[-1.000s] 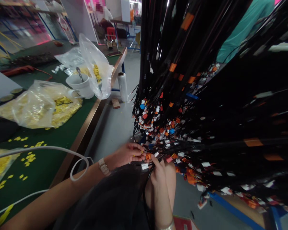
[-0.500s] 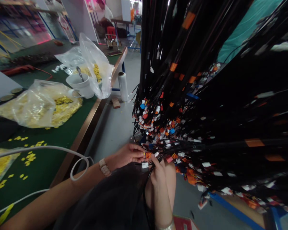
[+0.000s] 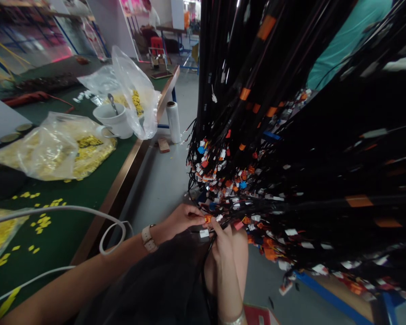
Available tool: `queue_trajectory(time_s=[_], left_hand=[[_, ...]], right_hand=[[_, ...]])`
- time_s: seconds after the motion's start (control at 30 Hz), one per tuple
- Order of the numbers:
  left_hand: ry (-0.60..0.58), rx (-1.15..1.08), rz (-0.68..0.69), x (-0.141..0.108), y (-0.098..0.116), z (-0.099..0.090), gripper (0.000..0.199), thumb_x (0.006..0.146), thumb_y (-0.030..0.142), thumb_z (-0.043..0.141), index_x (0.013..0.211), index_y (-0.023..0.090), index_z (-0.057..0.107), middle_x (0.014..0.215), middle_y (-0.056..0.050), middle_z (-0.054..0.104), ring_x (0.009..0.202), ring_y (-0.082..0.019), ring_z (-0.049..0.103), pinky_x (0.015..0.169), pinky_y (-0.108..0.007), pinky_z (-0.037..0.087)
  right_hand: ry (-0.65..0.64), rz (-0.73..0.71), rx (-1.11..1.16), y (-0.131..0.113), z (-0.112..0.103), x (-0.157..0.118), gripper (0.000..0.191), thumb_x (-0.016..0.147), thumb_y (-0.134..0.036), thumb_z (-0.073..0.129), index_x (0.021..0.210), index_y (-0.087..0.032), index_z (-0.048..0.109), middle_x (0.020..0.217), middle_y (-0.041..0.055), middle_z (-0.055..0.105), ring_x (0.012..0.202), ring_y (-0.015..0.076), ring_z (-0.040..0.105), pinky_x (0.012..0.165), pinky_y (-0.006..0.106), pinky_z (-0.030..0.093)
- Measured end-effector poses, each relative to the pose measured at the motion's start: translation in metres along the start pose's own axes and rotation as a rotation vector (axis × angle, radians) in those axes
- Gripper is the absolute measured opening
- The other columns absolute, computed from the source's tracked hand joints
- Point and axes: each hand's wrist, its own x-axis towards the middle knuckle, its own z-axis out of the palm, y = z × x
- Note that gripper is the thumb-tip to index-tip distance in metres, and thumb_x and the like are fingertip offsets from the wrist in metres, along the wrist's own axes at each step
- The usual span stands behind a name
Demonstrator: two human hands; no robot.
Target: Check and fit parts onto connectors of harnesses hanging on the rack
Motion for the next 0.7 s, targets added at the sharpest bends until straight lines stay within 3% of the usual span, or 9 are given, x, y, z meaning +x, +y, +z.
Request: queue_trajectory(time_s=[0.17,0.7], left_hand=[[0.019,0.091,-0.016,0.0022,-0.0017,-0.0013,0.031,0.068,0.038,0.068,0.08,0.01,0.072,0.082,-0.009,0.072,0.078,-0.019,0.064,0.071,-0.026,0.046],[0.017,0.154,-0.052,0.0008,0.0013,-0.0026,0.034,0.067,0.041,0.067,0.08,0.009,0.072,0.078,-0.007,0.071,0.072,-0.017,0.062,0.064,-0.024,0.045]], right_hand=[[-0.033,0.113,0.16,0.0025,0.0002,-0.0011,0.054,0.06,-0.028,0.076,0.11,-0.021,0.058,0.102,0.0025,0.068,0.099,0.021,0.061,0.091,0.032,0.046],[-0.044,0.093,0.173,0.0015,0.0004,-0.0017,0.049,0.06,-0.026,0.076,0.107,-0.021,0.061,0.091,0.0017,0.07,0.094,0.0215,0.063,0.085,0.036,0.05]])
